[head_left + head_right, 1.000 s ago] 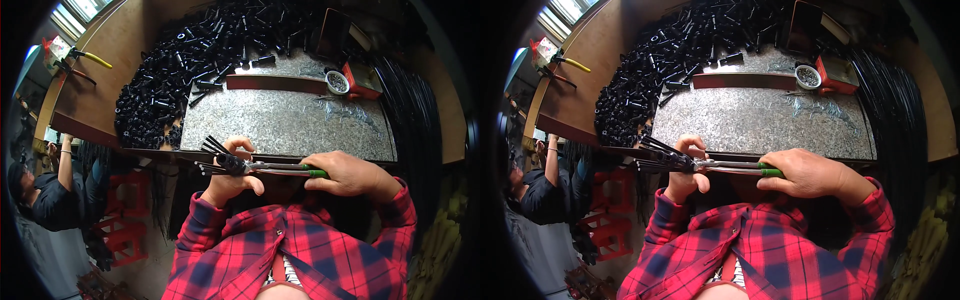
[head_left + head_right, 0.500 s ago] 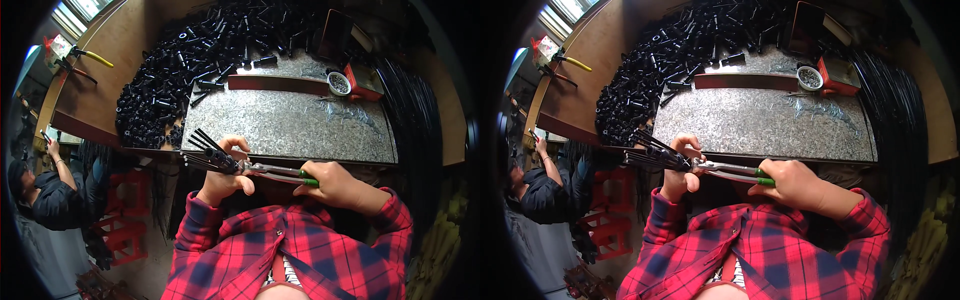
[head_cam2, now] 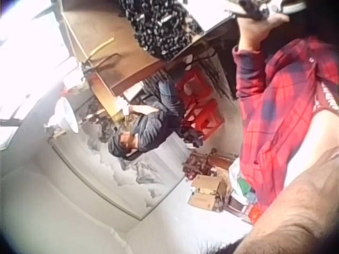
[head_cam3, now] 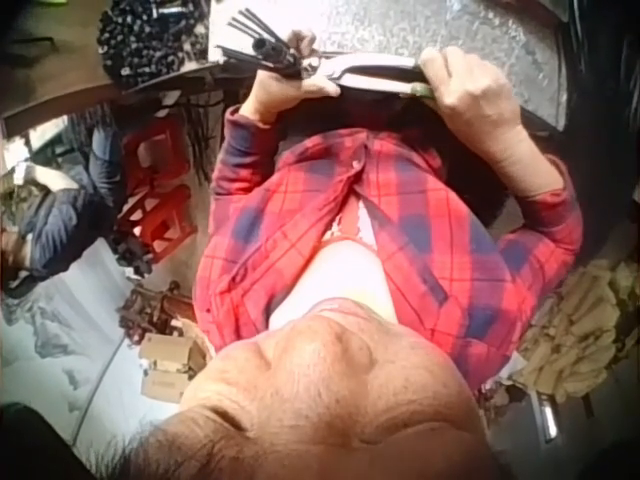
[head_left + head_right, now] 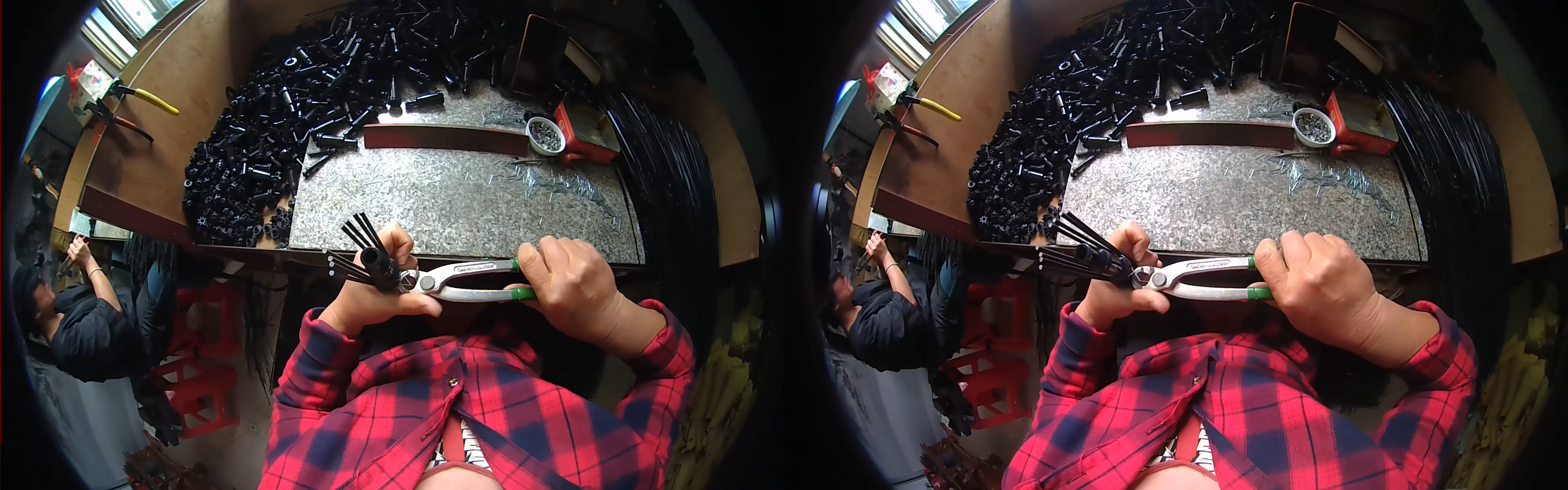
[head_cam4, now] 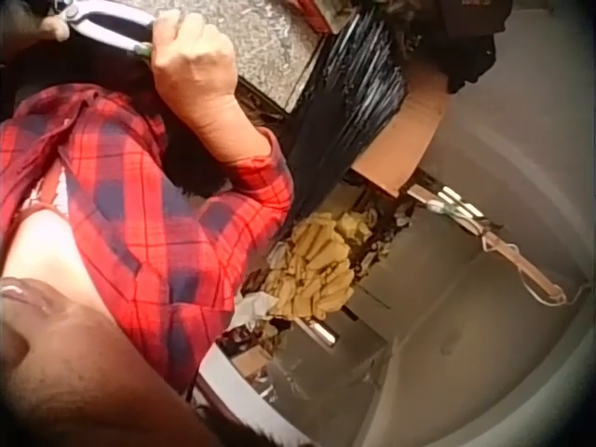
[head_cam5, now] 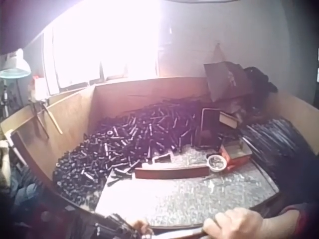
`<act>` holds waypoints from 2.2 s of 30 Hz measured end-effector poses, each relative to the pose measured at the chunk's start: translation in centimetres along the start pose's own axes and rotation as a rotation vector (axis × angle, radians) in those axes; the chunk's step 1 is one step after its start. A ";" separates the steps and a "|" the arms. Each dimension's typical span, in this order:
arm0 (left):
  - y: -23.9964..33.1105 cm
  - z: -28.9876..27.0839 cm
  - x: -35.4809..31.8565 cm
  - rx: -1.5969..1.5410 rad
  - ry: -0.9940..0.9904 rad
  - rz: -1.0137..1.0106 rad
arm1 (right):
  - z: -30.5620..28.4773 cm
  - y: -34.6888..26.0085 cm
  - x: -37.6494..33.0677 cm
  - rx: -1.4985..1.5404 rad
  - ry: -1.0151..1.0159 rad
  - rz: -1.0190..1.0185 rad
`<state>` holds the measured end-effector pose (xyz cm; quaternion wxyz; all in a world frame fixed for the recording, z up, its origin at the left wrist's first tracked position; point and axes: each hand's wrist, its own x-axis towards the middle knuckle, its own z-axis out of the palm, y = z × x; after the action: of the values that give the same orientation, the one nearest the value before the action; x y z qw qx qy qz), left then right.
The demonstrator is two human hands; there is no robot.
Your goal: Manually assembling and trimming black plastic components using pliers and a specialized workbench jig.
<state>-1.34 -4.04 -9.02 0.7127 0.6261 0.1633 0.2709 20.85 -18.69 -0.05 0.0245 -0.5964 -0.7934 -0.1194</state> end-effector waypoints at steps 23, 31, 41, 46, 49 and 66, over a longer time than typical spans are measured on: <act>0.7 -1.6 -0.8 -0.319 0.137 0.239 | 2.6 0.4 -0.6 1.054 0.012 0.456; 1.5 -1.0 -1.1 -0.278 0.147 0.183 | 0.4 1.3 2.1 0.484 0.296 0.145; 0.9 -0.2 -1.6 -0.208 0.218 0.081 | 1.5 -0.2 3.0 -0.195 0.578 0.024; -0.1 -0.5 -1.9 -0.131 0.292 0.027 | 1.5 -0.5 3.0 -0.218 0.581 0.014; 0.4 0.0 -1.5 -0.194 0.267 0.038 | 1.3 -0.5 2.9 -0.242 0.587 -0.009; -0.7 -0.2 -2.6 -0.072 0.339 0.106 | 1.3 -0.2 1.5 0.086 0.425 0.016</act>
<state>-3.39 -5.45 -10.00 0.6817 0.5531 0.2381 0.4155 20.40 -17.01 -1.07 0.2177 -0.5626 -0.7698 -0.2085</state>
